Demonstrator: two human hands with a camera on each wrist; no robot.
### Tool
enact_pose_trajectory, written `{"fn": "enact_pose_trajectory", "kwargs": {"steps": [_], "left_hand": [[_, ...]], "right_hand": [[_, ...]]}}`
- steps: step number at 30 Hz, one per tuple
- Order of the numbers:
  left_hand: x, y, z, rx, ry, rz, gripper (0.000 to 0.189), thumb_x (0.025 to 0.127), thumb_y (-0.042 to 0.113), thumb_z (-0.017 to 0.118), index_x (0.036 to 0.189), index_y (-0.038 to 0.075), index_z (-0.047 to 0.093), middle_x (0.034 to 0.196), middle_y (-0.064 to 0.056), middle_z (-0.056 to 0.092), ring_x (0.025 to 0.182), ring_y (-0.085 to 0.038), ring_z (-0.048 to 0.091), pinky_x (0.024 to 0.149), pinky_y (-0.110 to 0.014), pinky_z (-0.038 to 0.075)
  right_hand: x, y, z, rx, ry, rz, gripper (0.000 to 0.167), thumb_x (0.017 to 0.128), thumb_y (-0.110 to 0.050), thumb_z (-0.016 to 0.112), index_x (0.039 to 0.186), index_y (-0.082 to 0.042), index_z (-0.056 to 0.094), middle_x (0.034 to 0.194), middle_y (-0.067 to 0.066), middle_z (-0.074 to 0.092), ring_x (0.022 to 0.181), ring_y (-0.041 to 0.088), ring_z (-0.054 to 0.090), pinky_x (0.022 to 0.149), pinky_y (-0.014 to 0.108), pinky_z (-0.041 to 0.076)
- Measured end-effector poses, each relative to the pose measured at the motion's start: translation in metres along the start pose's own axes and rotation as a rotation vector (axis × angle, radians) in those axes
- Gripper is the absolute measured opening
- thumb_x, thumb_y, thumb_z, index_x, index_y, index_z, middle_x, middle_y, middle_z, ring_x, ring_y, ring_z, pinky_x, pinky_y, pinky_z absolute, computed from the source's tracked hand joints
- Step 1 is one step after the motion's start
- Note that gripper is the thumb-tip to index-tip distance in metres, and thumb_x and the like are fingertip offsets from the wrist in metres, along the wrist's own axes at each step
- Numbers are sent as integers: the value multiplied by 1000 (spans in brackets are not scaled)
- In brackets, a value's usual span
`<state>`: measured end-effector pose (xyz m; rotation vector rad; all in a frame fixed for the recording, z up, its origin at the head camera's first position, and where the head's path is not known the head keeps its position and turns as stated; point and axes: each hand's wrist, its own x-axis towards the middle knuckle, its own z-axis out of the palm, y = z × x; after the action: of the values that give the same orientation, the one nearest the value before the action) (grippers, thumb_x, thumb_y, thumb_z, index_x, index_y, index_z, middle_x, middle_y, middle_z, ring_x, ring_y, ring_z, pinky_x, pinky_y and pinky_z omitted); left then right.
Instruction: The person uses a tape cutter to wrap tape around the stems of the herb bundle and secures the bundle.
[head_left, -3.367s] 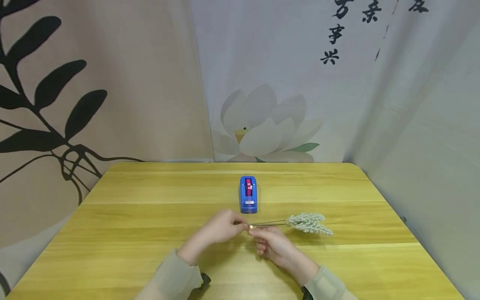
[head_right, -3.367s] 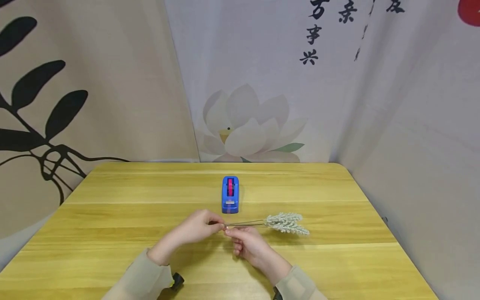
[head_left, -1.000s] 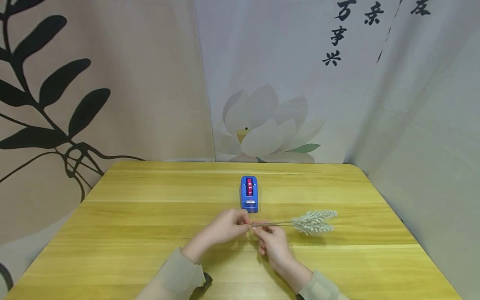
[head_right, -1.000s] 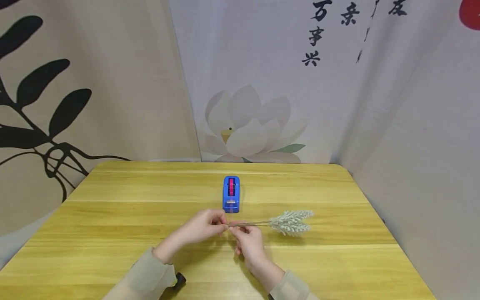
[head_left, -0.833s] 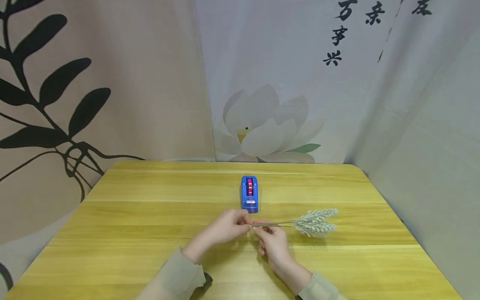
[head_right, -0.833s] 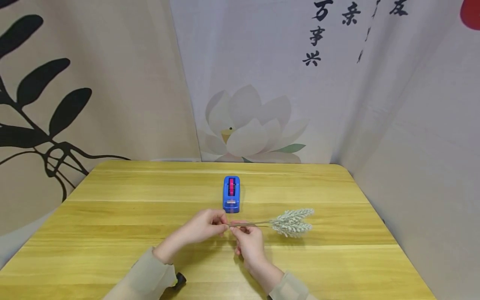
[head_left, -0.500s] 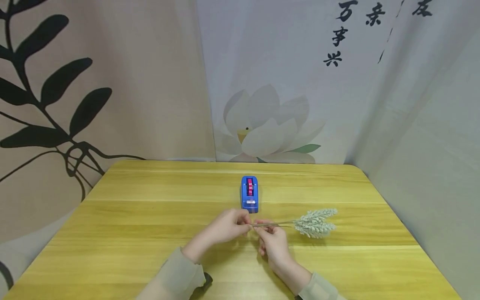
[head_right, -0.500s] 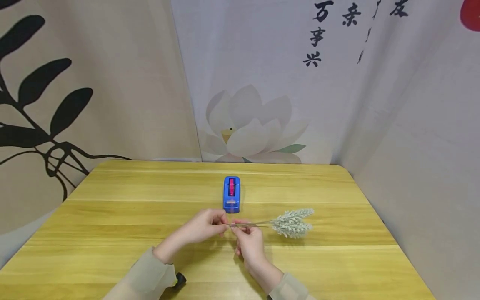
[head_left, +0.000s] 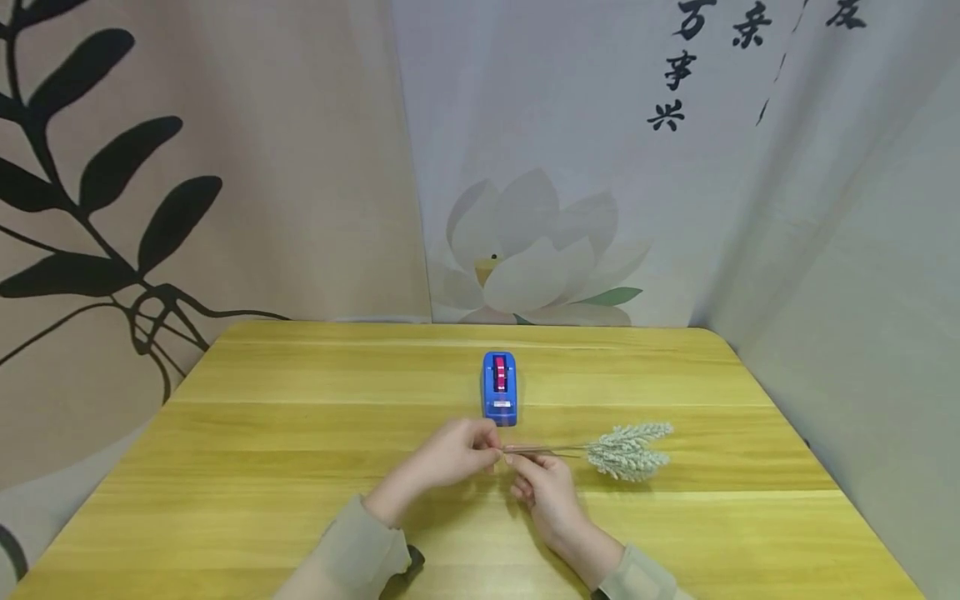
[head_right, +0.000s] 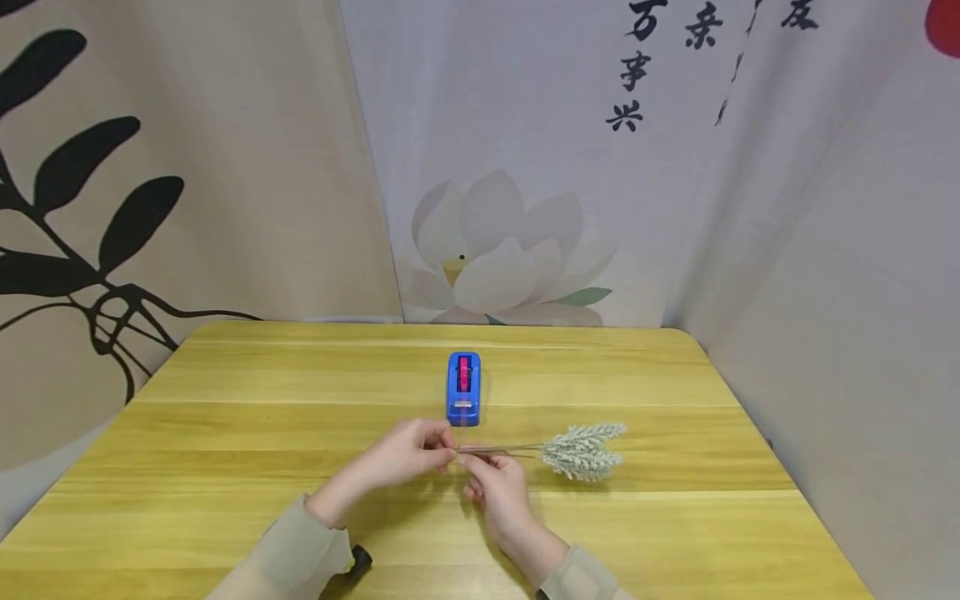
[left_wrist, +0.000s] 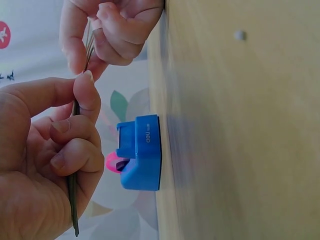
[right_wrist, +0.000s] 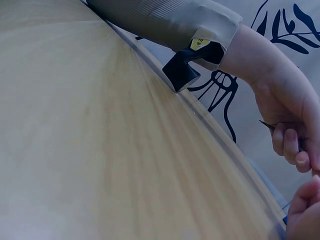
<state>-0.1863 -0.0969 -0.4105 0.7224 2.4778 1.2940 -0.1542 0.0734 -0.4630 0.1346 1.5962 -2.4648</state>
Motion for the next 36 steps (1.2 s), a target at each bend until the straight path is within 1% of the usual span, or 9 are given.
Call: {"fn": "enact_pose_trajectory", "kwargs": {"steps": [4,7,11,15,22,26,30,33,36], "left_hand": [[0,0,-1,10,-3,-4,11,92,7,62,82,12,62,73,-8,66,53,-8,48,47,-22,39],[0,1,-2,16,-9,-3,11,92,7,62,82,12,62,73,-7,66,53,-7,49,48,-21,40],[-1,2,-2,10,-20,-6,10,91,7,63,82,10,62,72,-8,66,53,-8,48,47,-21,39],[-2,3,-2,9,-29,1,10,91,6,63,82,9,62,72,-9,66,53,-7,48,47,-21,38],[-2,1,-3,16,-49,7,9,92,7,62,83,8,62,71,-7,66,50,-6,43,46,-19,35],[-2,1,-3,18,-57,5,10,92,7,62,83,10,62,70,-5,66,49,-6,42,45,-19,34],[-2,1,-3,14,-61,2,8,93,8,62,85,9,62,71,-3,65,50,-6,42,46,-19,34],[-2,0,-3,5,-60,-1,6,93,7,61,87,6,63,72,-4,65,52,-7,43,46,-20,35],[-2,0,-2,0,-60,2,6,93,7,61,87,7,62,72,-5,65,52,-7,43,47,-20,36]], "right_hand": [[0,1,2,6,9,-14,8,87,0,66,90,-5,70,69,-1,53,51,5,37,54,18,40],[1,2,2,19,9,-17,9,88,-1,66,87,-8,71,73,0,57,52,5,37,54,18,40],[2,3,0,42,-15,-9,11,89,-2,65,84,-11,70,67,-2,52,52,5,37,55,18,39],[3,3,-1,65,-52,2,8,88,-3,65,84,-10,68,60,-4,45,51,6,37,55,19,39],[6,3,-2,92,-79,35,14,90,-1,62,81,-12,66,63,-2,49,50,6,37,55,19,40],[5,2,-3,76,-80,42,10,89,-4,66,81,-11,64,62,-1,49,50,6,37,56,20,41],[3,-1,-3,59,-89,58,4,89,-6,66,85,-7,64,62,-2,46,51,6,36,56,20,40],[2,-4,-3,35,-94,87,3,90,-7,66,88,-7,64,62,-4,44,52,6,36,55,19,39],[0,-8,-6,11,-111,137,4,89,-8,66,93,-7,64,62,-6,43,54,5,36,56,18,40]]}}
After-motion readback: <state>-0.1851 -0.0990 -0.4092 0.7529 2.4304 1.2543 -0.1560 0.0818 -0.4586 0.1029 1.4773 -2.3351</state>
